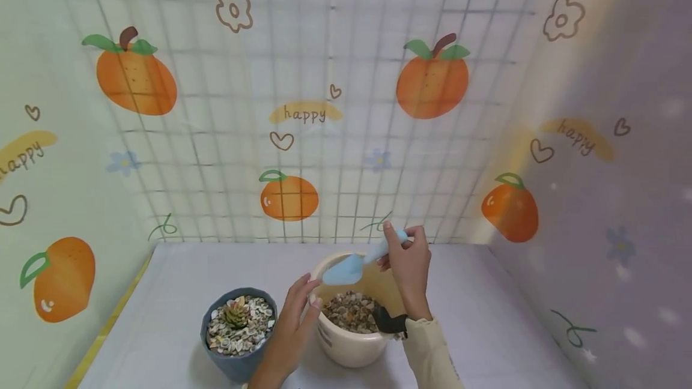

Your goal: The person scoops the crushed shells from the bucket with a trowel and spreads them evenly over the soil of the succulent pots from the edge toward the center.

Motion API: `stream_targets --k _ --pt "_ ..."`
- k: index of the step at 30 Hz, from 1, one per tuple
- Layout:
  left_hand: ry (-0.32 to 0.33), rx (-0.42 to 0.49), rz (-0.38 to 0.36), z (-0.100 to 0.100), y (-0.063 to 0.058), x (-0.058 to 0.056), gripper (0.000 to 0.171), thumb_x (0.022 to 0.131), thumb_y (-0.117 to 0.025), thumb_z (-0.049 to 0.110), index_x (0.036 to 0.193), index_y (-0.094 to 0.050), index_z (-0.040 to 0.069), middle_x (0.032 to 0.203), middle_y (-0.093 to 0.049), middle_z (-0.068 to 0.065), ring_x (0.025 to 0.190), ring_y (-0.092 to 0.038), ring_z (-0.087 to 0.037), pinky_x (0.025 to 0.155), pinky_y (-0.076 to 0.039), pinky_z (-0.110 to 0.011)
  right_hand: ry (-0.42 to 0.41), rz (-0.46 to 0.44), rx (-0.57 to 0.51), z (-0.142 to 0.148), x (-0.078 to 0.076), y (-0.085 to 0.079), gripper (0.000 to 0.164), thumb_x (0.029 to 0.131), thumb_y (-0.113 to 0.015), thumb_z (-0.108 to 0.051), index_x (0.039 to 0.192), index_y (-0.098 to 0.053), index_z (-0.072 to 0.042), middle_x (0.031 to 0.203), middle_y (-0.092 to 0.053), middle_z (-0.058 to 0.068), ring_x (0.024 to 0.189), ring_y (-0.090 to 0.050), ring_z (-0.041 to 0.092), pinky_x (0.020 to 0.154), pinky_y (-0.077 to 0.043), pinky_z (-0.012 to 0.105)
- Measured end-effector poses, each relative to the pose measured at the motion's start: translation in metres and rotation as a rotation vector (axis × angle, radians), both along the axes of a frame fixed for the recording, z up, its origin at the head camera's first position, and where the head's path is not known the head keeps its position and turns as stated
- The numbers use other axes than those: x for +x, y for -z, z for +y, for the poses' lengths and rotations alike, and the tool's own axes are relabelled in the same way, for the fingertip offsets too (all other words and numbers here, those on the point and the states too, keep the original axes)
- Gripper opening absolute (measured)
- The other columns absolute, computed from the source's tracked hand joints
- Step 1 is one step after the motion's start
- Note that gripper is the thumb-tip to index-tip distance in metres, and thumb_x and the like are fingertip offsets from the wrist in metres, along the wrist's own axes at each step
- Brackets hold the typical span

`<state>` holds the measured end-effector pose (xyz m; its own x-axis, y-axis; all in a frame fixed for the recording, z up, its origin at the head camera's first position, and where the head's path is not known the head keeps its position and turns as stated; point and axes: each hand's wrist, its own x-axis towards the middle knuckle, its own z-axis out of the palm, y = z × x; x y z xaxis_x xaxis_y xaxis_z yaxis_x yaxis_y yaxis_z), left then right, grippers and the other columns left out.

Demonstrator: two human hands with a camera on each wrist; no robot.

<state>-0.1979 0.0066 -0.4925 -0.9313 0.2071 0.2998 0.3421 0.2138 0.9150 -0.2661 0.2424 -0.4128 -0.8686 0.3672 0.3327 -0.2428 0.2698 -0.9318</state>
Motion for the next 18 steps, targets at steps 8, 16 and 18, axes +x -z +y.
stream_targets --k 8,16,18 --pt "0.026 0.021 -0.07 0.01 0.02 -0.007 0.055 0.109 -0.053 0.047 0.156 -0.045 0.02 0.168 -0.018 -0.013 0.153 -0.021 -0.042 0.113 -0.028 -0.069 -0.181 -0.185 0.146 -0.003 -0.002 0.012 0.054 0.102 -0.065 -0.054 0.107 -0.061 0.0 0.076 -0.07 0.019 0.064 -0.071 0.04 0.062 -0.062 0.048" --pt "0.057 0.108 -0.142 0.011 0.031 -0.009 0.055 0.108 -0.051 0.054 0.157 -0.041 0.032 0.163 -0.03 -0.008 0.15 -0.028 -0.035 0.113 -0.03 -0.068 -0.35 -0.307 0.428 -0.016 -0.006 0.021 0.035 0.105 -0.066 -0.033 0.112 -0.071 0.002 0.079 -0.069 0.012 0.067 -0.072 0.033 0.066 -0.062 0.047" --pt "0.057 0.109 -0.144 0.01 0.03 -0.008 0.054 0.108 -0.05 0.055 0.157 -0.041 0.033 0.163 -0.029 -0.007 0.15 -0.029 -0.035 0.113 -0.031 -0.067 -0.345 -0.309 0.414 -0.018 -0.007 0.021 0.035 0.105 -0.067 -0.032 0.113 -0.072 0.001 0.079 -0.069 0.013 0.066 -0.071 0.032 0.065 -0.062 0.047"
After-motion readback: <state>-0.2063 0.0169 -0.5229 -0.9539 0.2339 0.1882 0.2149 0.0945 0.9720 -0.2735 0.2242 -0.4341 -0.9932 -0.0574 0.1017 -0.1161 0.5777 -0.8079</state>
